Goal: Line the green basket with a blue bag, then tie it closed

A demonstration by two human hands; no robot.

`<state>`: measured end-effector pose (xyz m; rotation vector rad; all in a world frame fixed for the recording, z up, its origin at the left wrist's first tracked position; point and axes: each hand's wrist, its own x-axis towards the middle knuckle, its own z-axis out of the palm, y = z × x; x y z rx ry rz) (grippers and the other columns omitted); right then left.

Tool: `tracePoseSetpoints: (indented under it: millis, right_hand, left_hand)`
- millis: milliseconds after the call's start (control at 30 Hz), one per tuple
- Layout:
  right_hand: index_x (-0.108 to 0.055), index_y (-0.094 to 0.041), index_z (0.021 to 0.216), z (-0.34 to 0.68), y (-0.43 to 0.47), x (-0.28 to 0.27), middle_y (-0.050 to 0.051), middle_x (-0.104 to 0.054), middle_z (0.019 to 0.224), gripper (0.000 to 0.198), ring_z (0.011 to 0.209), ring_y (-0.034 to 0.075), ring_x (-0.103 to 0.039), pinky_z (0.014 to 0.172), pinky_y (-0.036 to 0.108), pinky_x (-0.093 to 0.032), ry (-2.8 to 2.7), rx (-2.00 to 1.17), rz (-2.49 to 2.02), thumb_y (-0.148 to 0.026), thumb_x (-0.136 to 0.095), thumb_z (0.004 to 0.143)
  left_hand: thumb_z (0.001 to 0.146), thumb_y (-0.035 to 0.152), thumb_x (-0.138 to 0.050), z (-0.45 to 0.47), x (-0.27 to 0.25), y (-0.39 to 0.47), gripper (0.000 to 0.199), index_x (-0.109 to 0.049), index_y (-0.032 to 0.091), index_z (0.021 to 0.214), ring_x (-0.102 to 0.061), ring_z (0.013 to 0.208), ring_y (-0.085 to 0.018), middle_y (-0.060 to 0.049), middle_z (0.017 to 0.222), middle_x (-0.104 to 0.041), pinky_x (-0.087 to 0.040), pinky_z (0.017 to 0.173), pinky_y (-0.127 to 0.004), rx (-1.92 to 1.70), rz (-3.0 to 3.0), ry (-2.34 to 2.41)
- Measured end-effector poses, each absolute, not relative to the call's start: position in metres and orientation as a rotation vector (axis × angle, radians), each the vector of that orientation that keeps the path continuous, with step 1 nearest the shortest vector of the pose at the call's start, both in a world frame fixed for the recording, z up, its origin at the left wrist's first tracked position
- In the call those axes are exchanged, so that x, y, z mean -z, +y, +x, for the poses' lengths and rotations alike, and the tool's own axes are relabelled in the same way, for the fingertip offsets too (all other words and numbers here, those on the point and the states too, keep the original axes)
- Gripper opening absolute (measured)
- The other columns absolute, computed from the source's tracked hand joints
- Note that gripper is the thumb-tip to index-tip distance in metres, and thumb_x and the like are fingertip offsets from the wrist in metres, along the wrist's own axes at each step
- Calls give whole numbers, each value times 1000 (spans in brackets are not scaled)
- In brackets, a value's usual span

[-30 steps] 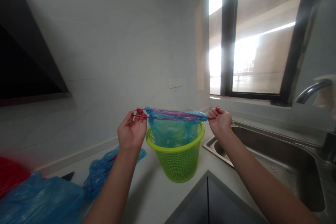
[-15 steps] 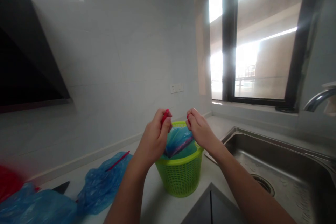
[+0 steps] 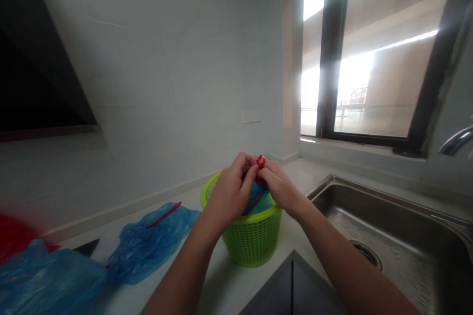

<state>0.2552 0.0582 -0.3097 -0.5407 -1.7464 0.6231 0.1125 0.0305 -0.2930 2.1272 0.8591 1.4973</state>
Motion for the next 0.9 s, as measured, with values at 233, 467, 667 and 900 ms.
tracePoseSetpoints:
  millis: [233,467,667,900]
  right_hand:
    - [-56,-18,73,255,56,307,-1,-57,69,40,63,12,-47,60,26,-36,-1754,-540,-544,-42,-42,103]
    - [-56,-19,78,254,53,309,-3,-52,63,38,56,11,-48,54,25,-34,-1667,-575,-644,-44,-42,103]
    - [-57,-20,81,253,58,309,-4,-47,60,32,53,11,-43,49,23,-33,-1543,-658,-625,-45,-49,100]
    - [-60,-20,89,254,67,311,-4,-57,61,24,52,11,-50,49,21,-36,-1475,-781,-597,-45,-60,92]
  left_hand:
    - [83,35,-74,113,304,43,29,-54,26,103,-55,55,-16,4,66,-62,-36,56,-25,-1661,1849,1013]
    - [86,34,-72,112,299,44,19,-58,20,81,-62,73,-17,-2,78,-65,-45,66,-26,-1572,1872,836]
    - [91,33,-65,110,295,33,21,-53,19,81,-54,69,-12,2,76,-58,-41,64,-22,-1584,1832,780]
    - [88,27,-67,115,298,27,18,-52,23,95,-63,82,-16,0,90,-65,-47,73,-25,-1539,2039,925]
